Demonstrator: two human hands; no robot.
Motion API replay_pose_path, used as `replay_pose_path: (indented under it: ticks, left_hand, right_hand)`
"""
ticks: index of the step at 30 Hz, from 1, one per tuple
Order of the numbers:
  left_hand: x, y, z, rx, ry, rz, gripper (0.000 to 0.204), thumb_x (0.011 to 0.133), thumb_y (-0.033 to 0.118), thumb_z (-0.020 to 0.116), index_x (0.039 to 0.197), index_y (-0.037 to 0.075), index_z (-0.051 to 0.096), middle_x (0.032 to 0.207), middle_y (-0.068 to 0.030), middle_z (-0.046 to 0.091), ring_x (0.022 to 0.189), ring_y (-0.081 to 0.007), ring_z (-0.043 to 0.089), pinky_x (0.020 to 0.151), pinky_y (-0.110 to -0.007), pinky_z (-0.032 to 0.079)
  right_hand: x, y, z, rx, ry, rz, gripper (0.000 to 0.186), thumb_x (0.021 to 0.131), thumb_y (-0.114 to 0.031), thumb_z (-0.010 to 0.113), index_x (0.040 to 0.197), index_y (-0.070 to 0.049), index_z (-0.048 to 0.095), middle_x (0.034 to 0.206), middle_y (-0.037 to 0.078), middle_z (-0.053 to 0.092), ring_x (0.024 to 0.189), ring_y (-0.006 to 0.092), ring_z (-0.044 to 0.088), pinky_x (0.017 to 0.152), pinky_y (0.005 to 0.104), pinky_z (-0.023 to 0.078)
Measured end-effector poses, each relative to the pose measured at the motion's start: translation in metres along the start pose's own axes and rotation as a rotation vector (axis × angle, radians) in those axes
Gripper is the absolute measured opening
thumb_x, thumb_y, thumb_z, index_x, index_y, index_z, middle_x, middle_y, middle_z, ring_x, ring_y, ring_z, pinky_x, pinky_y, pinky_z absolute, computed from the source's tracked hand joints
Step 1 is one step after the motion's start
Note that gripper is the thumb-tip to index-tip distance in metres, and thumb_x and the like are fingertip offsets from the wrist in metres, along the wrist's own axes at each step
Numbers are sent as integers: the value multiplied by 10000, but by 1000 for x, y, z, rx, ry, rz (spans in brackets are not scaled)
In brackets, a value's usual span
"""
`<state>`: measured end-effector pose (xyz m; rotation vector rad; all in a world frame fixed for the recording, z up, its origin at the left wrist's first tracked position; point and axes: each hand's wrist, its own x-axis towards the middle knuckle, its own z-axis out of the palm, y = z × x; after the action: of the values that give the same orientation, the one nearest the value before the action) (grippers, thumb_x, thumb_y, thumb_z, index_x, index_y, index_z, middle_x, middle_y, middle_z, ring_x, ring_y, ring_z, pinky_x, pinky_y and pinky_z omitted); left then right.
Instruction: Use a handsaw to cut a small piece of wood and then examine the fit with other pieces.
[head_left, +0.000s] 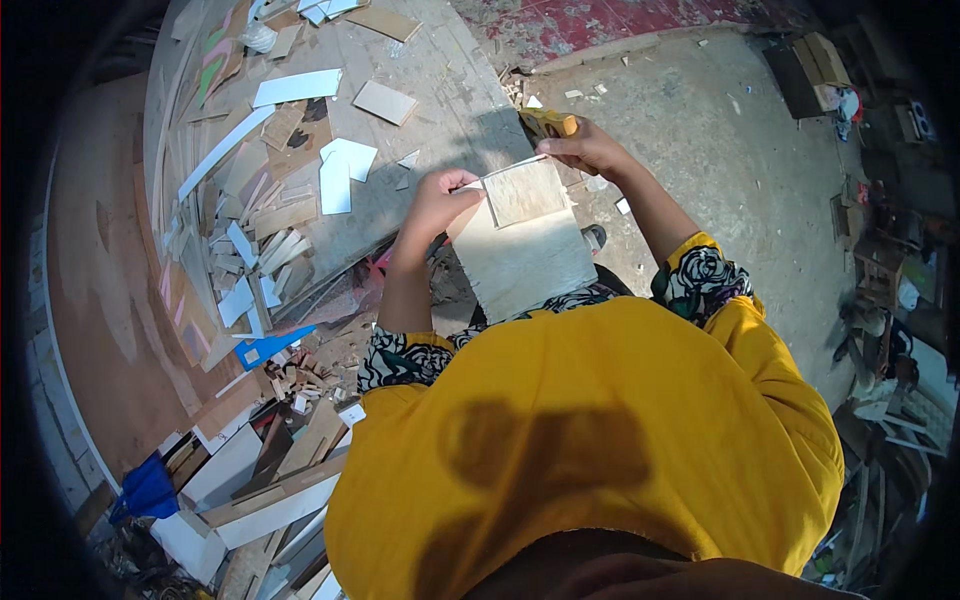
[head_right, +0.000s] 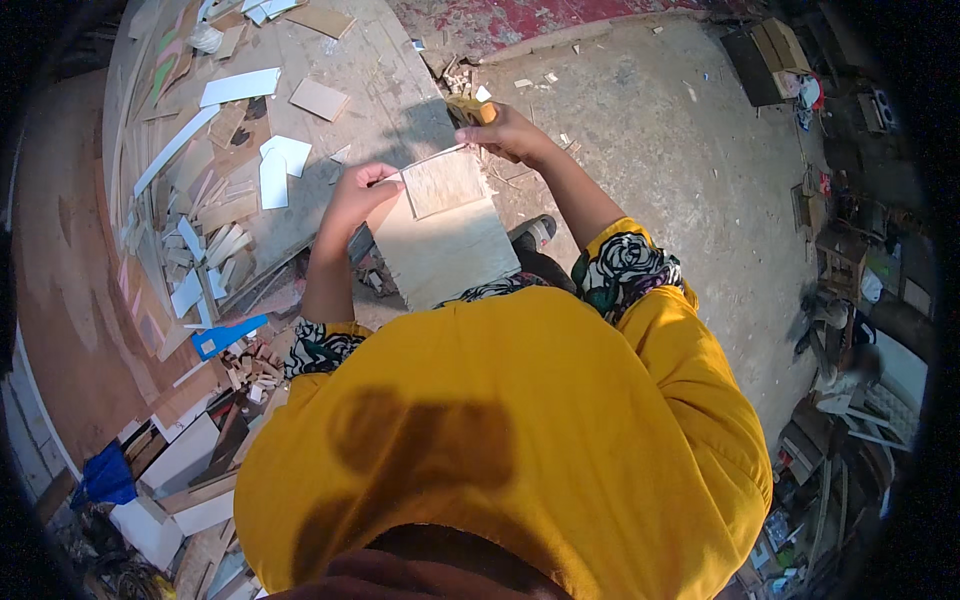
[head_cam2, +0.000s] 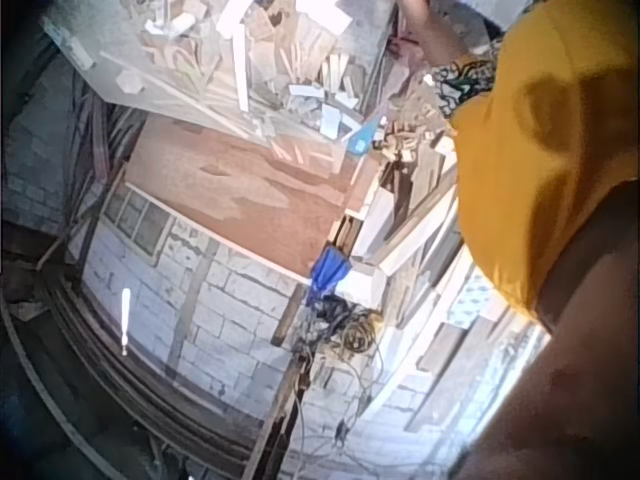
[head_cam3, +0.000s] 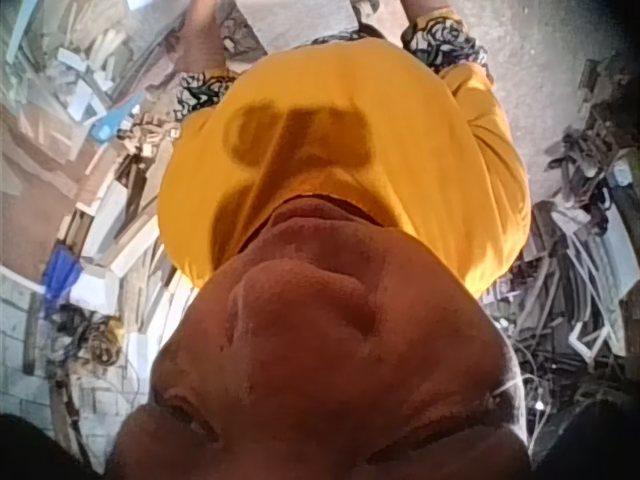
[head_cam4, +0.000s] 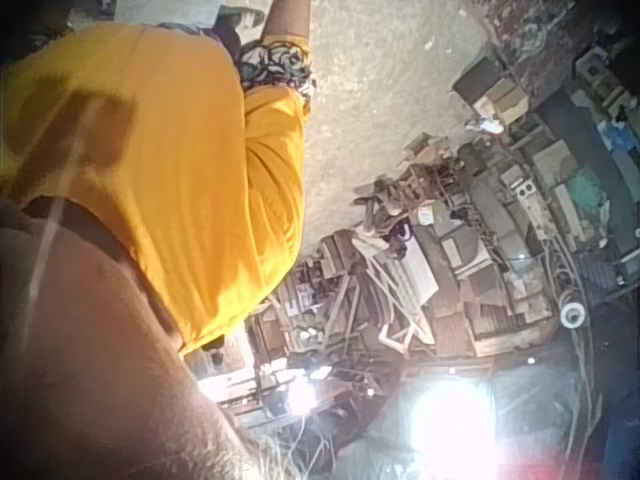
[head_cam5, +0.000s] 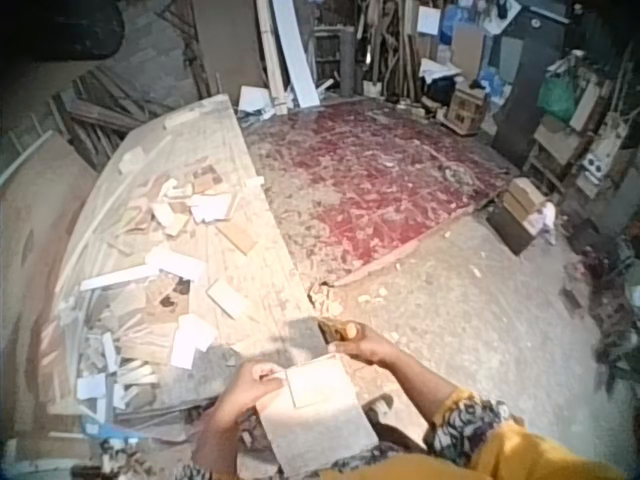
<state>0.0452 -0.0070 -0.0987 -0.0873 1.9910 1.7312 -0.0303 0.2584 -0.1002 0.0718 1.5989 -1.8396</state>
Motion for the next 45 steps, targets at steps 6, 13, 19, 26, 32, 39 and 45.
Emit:
replay_pose_path:
  ticks: [6, 13, 19, 26, 32, 39, 45]
  left_hand:
    - [-4, -6, 0, 100, 41, 46, 173, 741, 93, 639, 870, -21, 646, 781, -28, 649, 675, -58, 565, 610, -228, 451]
    - [-11, -4, -4, 83, 35, 78, 228, 745, 55, 614, 953, -37, 635, 833, -42, 664, 728, -70, 579, 666, -230, 461]
    - [-16, 4, -6, 98, 7, 38, 250, 766, 52, 608, 1001, -35, 617, 903, -49, 658, 780, -74, 586, 707, -226, 458]
    - [-18, -2, -7, 90, 40, 48, 242, 737, 85, 636, 953, -25, 643, 852, -54, 673, 732, -76, 589, 678, -229, 457]
    - [-26, -16, -13, 145, 62, 67, 259, 726, 98, 637, 948, -35, 636, 839, -63, 669, 739, -80, 588, 675, -236, 459]
    - [-38, -16, -13, 25, 103, 32, 292, 729, 60, 571, 999, -44, 610, 869, -63, 660, 745, -84, 587, 682, -232, 463]
    - [-13, -22, -6, -17, 75, 61, 271, 743, 53, 578, 992, -55, 598, 904, -63, 653, 779, -81, 586, 697, -232, 466]
  right_hand:
    - [-19, 9, 12, -169, 67, -209, 456, 592, -163, 836, 916, -35, 542, 717, -6, 521, 650, 103, 497, 615, 244, 415]
    - [-15, 28, 0, -278, 97, -169, 402, 581, -125, 820, 878, -31, 567, 760, -8, 537, 674, 114, 490, 631, 247, 406]
    - [-16, 25, 19, -324, 161, -161, 400, 581, -131, 819, 872, -19, 568, 746, 11, 552, 669, 125, 499, 624, 263, 416]
    - [-15, 23, 19, -192, 173, -95, 360, 610, -85, 797, 881, -9, 574, 699, 8, 548, 604, 115, 506, 552, 245, 407]
    - [-16, 17, 12, 1, 178, -62, 256, 651, -52, 762, 836, -26, 586, 673, 2, 550, 532, 82, 487, 465, 229, 376]
    - [24, -30, 20, -40, 350, -227, 255, 718, -87, 735, 907, -7, 585, 760, 40, 621, 623, 97, 551, 533, 225, 428]
    - [57, -52, 26, -318, 440, -644, 283, 793, -232, 697, 961, -34, 585, 744, 15, 601, 668, 88, 540, 573, 229, 432]
